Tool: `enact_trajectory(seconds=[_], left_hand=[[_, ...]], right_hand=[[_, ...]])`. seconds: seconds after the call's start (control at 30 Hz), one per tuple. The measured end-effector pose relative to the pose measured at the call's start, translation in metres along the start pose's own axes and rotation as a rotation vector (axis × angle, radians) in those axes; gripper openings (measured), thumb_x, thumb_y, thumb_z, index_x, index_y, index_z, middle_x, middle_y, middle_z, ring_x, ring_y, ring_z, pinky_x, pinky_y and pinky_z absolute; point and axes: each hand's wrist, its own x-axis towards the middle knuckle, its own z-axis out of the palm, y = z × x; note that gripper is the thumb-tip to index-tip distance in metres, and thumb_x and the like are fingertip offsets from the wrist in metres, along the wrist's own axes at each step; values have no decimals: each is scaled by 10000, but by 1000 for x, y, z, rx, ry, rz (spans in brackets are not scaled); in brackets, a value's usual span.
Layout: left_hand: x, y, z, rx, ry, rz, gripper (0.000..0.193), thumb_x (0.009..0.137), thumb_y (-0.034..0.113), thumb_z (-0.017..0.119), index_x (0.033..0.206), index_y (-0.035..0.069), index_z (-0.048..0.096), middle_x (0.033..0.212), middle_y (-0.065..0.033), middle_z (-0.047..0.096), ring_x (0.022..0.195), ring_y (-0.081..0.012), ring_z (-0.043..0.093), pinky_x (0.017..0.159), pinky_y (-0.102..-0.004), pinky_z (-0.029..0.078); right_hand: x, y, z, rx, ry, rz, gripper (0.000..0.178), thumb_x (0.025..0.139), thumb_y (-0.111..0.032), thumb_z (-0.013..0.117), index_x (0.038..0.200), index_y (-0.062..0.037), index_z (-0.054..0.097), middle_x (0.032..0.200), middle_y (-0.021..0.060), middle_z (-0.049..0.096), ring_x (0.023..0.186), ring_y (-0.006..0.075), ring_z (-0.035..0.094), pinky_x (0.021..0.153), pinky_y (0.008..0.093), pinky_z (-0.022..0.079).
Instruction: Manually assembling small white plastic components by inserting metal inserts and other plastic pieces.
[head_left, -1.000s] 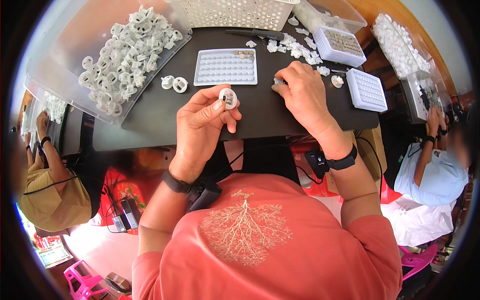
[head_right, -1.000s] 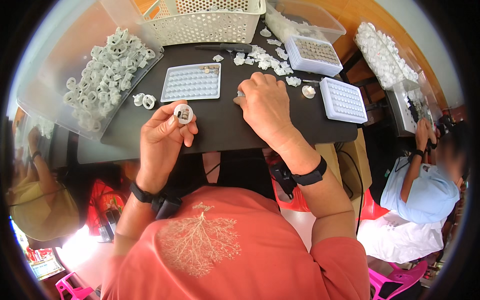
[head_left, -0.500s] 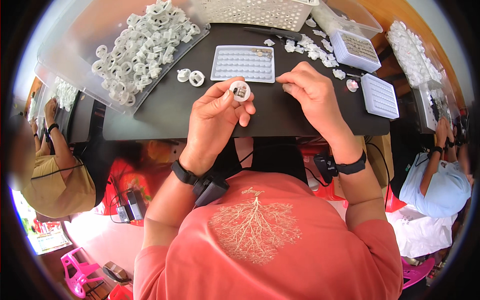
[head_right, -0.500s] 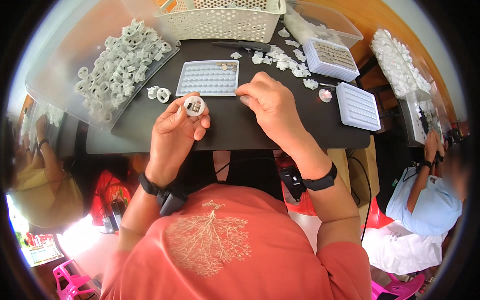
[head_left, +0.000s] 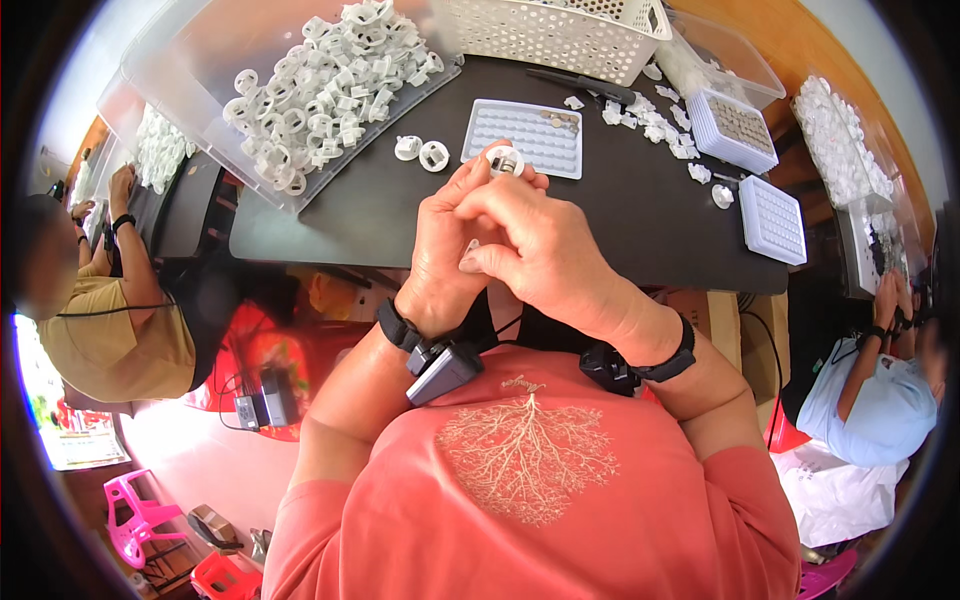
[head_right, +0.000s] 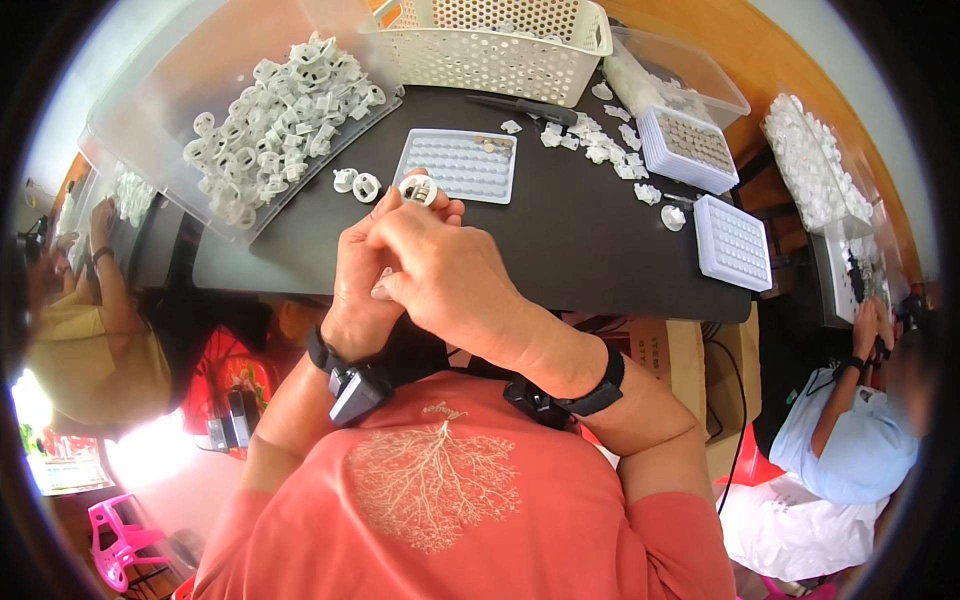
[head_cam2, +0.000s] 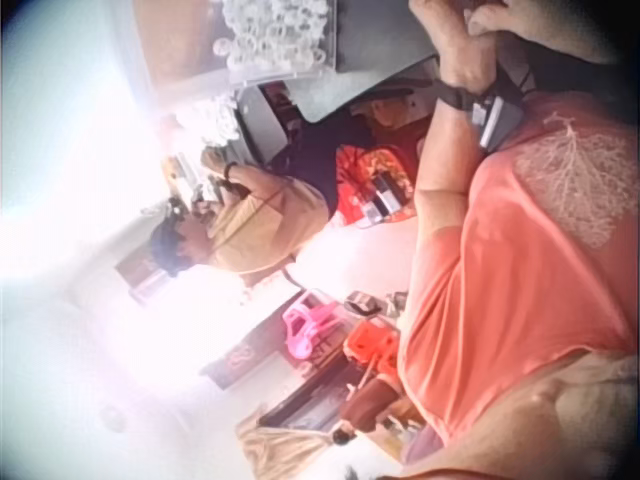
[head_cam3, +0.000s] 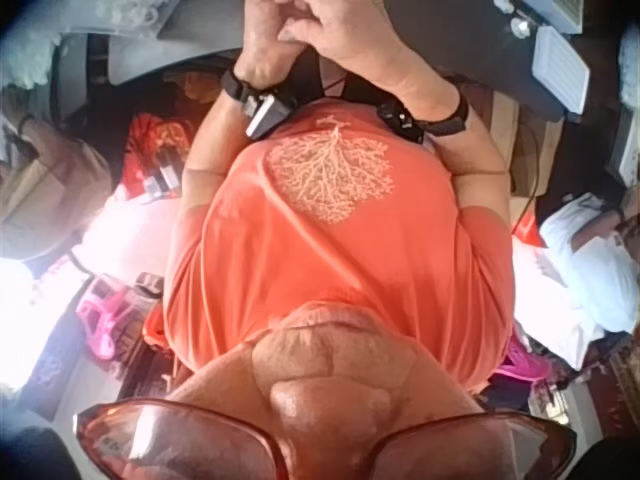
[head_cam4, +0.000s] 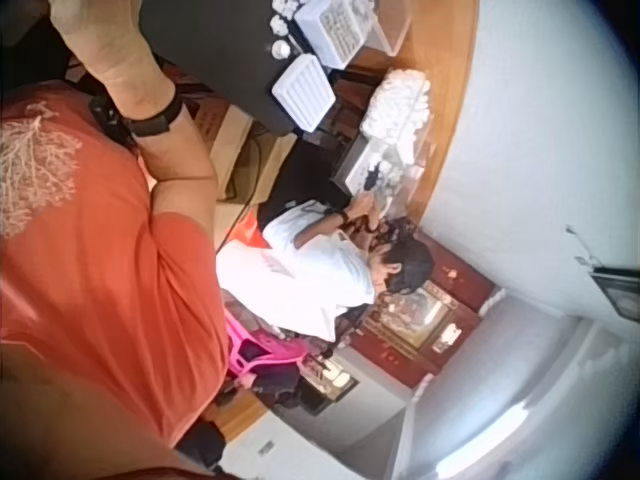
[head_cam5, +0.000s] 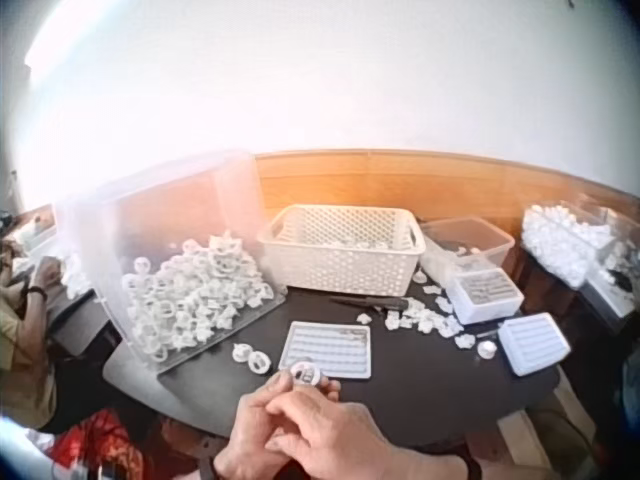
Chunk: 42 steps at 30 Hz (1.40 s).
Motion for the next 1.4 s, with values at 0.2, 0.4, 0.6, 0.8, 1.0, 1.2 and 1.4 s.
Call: enact_trajectory(seconds=[0.2, 0.4, 0.6, 0.8, 1.0, 1.2, 1.4], left_hand=[[4, 1, -6, -6, -59, 30, 328, 1010, 234, 584, 1248, 10, 554, 1068, -142, 633, 994, -270, 640, 910, -369, 539], [-1, 2, 0, 68, -28, 49, 347, 983, 181, 623, 1258, -22, 560, 1060, -133, 649, 966, -253, 648, 890, -351, 534], [-6, 0, -16, 137, -149, 79, 389, 961, 152, 645, 1280, -54, 560, 1102, -142, 658, 927, -234, 633, 762, -321, 519], [-4, -1, -17, 218, -146, 78, 504, 946, 203, 672, 1338, -73, 518, 1110, -131, 648, 917, -224, 619, 726, -291, 502], [-3, -1, -19, 185, -152, 67, 439, 957, 171, 660, 1298, -81, 547, 1095, -138, 659, 897, -233, 640, 714, -309, 521], [-4, 0, -17, 184, -134, 62, 447, 955, 188, 666, 1293, -82, 552, 1091, -136, 664, 890, -230, 643, 708, -306, 519], [-5, 0, -18, 258, -132, 66, 546, 939, 252, 693, 1332, -86, 522, 1109, -117, 665, 894, -208, 635, 714, -282, 499]], right_hand=[[-19, 3, 11, -87, 18, 128, 164, 817, -92, 749, 885, -60, 603, 807, 82, 620, 688, 289, 648, 573, 393, 499], [-13, -3, 1, 23, 141, -31, 96, 844, -48, 699, 884, -80, 617, 815, 97, 611, 669, 324, 635, 558, 384, 508], [16, 1, -55, 243, 109, 253, 12, 894, 38, 639, 888, 44, 631, 844, 72, 647, 689, 117, 635, 626, 290, 504], [21, 6, -46, 407, 60, 304, 39, 877, 39, 648, 876, 70, 672, 824, 77, 643, 651, 114, 618, 608, 267, 492], [22, 7, -46, 388, 41, 309, 61, 874, 32, 647, 848, 86, 654, 813, 94, 645, 629, 128, 628, 591, 272, 493], [23, 5, -49, 387, 1, 315, 76, 869, 28, 643, 825, 88, 631, 796, 112, 645, 613, 154, 670, 579, 276, 501], [21, 6, -43, 377, 51, 295, 48, 859, 44, 637, 830, 82, 627, 762, 105, 649, 602, 161, 682, 563, 279, 504]])
